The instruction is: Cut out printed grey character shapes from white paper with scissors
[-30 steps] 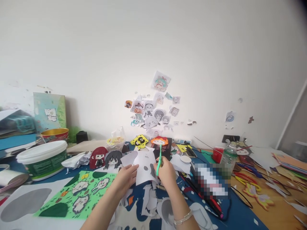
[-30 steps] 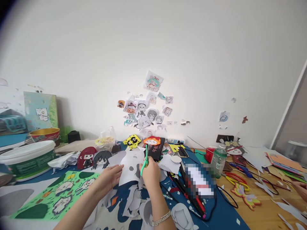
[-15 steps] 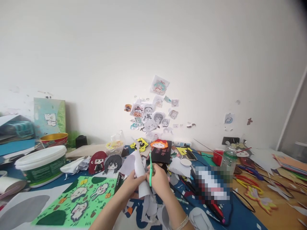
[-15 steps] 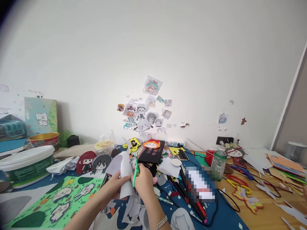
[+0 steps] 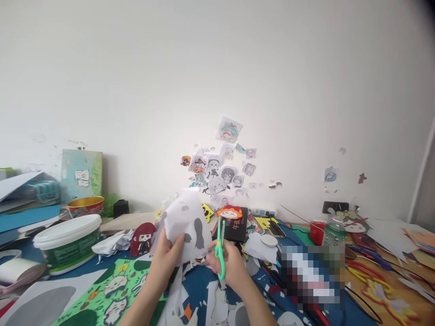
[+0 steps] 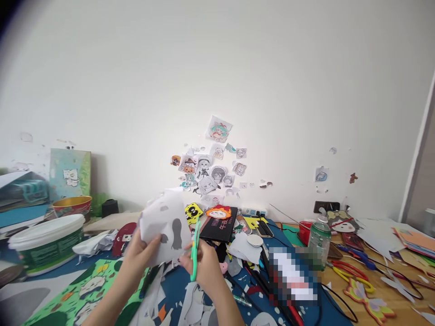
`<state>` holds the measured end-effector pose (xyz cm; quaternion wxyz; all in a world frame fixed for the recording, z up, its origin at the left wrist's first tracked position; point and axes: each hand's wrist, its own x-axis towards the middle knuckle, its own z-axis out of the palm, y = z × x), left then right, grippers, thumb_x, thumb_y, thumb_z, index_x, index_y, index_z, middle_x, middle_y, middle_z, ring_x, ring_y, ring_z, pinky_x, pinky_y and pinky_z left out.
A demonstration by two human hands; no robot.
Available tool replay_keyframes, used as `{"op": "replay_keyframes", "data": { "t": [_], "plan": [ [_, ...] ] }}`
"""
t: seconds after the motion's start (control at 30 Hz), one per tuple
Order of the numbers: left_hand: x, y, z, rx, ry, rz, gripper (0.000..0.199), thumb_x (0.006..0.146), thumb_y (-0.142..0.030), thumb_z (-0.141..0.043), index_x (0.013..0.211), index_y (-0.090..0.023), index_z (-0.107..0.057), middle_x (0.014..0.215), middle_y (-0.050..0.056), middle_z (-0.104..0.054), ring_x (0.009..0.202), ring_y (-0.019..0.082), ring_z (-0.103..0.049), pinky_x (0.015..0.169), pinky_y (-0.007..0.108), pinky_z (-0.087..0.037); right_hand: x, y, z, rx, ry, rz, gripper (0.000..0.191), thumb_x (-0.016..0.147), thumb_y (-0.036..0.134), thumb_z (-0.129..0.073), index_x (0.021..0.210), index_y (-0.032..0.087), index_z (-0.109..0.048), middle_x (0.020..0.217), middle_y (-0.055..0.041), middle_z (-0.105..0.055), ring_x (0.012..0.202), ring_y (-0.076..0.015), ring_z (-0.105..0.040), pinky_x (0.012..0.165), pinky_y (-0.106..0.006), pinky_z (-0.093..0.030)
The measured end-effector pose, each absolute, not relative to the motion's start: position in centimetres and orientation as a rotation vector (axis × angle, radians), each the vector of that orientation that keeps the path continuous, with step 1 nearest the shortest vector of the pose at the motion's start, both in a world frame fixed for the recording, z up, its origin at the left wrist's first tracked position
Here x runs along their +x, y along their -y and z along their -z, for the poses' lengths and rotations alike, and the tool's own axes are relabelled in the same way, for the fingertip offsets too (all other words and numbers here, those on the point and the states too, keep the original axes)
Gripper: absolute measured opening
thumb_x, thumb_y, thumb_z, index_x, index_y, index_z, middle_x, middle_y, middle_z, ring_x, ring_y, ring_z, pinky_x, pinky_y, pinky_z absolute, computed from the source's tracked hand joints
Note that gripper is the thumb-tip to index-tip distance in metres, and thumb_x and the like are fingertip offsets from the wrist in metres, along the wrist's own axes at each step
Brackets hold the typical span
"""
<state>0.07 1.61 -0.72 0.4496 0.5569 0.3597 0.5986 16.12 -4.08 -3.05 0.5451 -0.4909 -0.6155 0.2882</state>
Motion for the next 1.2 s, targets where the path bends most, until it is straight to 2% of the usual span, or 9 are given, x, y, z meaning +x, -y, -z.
{"op": "replay_keyframes", "data": {
  "t": [0.13, 0.33, 0.47, 0.63, 0.77, 0.97, 1.2],
  "plan": [
    [-1.3, -1.6, 0.0, 1.127, -0.766, -1.632, 0.06, 0.073, -0.039, -0.06, 0.126, -0.029, -0.035, 0.115, 0.005, -0.058, 0.09, 0.021, -0.061, 0.064, 0.028, -0.053, 15.7, 5.1, 2.8, -1.172, 1.747, -1.011, 0.029, 0.063, 0.039, -0.071, 0.083, 0.021, -0.063, 0.064, 0.002, -0.06, 0.061, -0.0161, -0.059, 0.058, -0.025, -0.046],
    [-1.3, -1.7, -0.1, 1.0, -0.654, -1.689, 0.059, 0.067, -0.038, -0.068, 0.12, -0.028, -0.044, 0.11, 0.004, -0.061, 0.09, 0.021, -0.061, 0.065, 0.026, -0.053, 15.3, 4.5, 3.4, -1.078, 1.763, -1.135, 0.039, 0.061, 0.04, -0.075, 0.091, 0.018, -0.063, 0.069, -0.0002, -0.06, 0.066, -0.0158, -0.056, 0.062, -0.025, -0.045],
    [-0.5, -0.9, -0.2, 1.037, -0.631, -1.62, 0.061, 0.067, -0.038, -0.068, 0.122, -0.027, -0.042, 0.11, 0.005, -0.061, 0.089, 0.02, -0.061, 0.067, 0.028, -0.052, 15.3, 4.1, 3.7, -1.01, 1.69, -1.044, 0.042, 0.062, 0.039, -0.075, 0.095, 0.016, -0.061, 0.071, -0.0014, -0.06, 0.071, -0.0165, -0.056, 0.065, -0.026, -0.044],
    [-0.3, -0.9, 0.4, 1.114, -0.642, -1.563, 0.062, 0.071, -0.039, -0.064, 0.125, -0.029, -0.037, 0.113, 0.005, -0.06, 0.083, 0.019, -0.063, 0.063, 0.028, -0.053, 15.3, 3.8, 3.8, -0.991, 1.622, -1.081, 0.04, 0.063, 0.039, -0.075, 0.091, 0.015, -0.061, 0.058, 0.0029, -0.053, 0.056, -0.014, -0.054, 0.057, -0.025, -0.043],
    [-0.4, -1.4, 0.8, 1.15, -0.636, -1.504, 0.059, 0.072, -0.039, -0.063, 0.124, -0.028, -0.038, 0.114, 0.007, -0.059, 0.083, 0.02, -0.063, 0.058, 0.027, -0.053, 15.2, 3.5, 4.2, -1.026, 1.623, -1.051, 0.036, 0.059, 0.035, -0.077, 0.085, 0.015, -0.062, 0.059, 0.0031, -0.052, 0.057, -0.0131, -0.053, 0.055, -0.024, -0.042],
    [-0.4, -1.6, 0.8, 1.134, -0.633, -1.523, 0.059, 0.072, -0.037, -0.064, 0.124, -0.028, -0.038, 0.116, 0.006, -0.058, 0.086, 0.02, -0.063, 0.062, 0.027, -0.053, 15.3, 2.8, 5.3, -1.046, 1.579, -1.079, 0.036, 0.06, 0.035, -0.076, 0.085, 0.015, -0.06, 0.058, 0.0024, -0.054, 0.057, -0.0137, -0.053, 0.055, -0.025, -0.043],
    [-0.3, -1.2, 0.4, 1.098, -0.655, -1.546, 0.058, 0.07, -0.037, -0.066, 0.122, -0.029, -0.041, 0.116, 0.005, -0.059, 0.083, 0.019, -0.063, 0.063, 0.028, -0.053, 15.3, 3.6, 4.2, -1.045, 1.626, -1.003, 0.034, 0.061, 0.034, -0.076, 0.085, 0.015, -0.062, 0.06, 0.0034, -0.05, 0.057, -0.0111, -0.047, 0.053, -0.022, -0.038]
  ]
}}
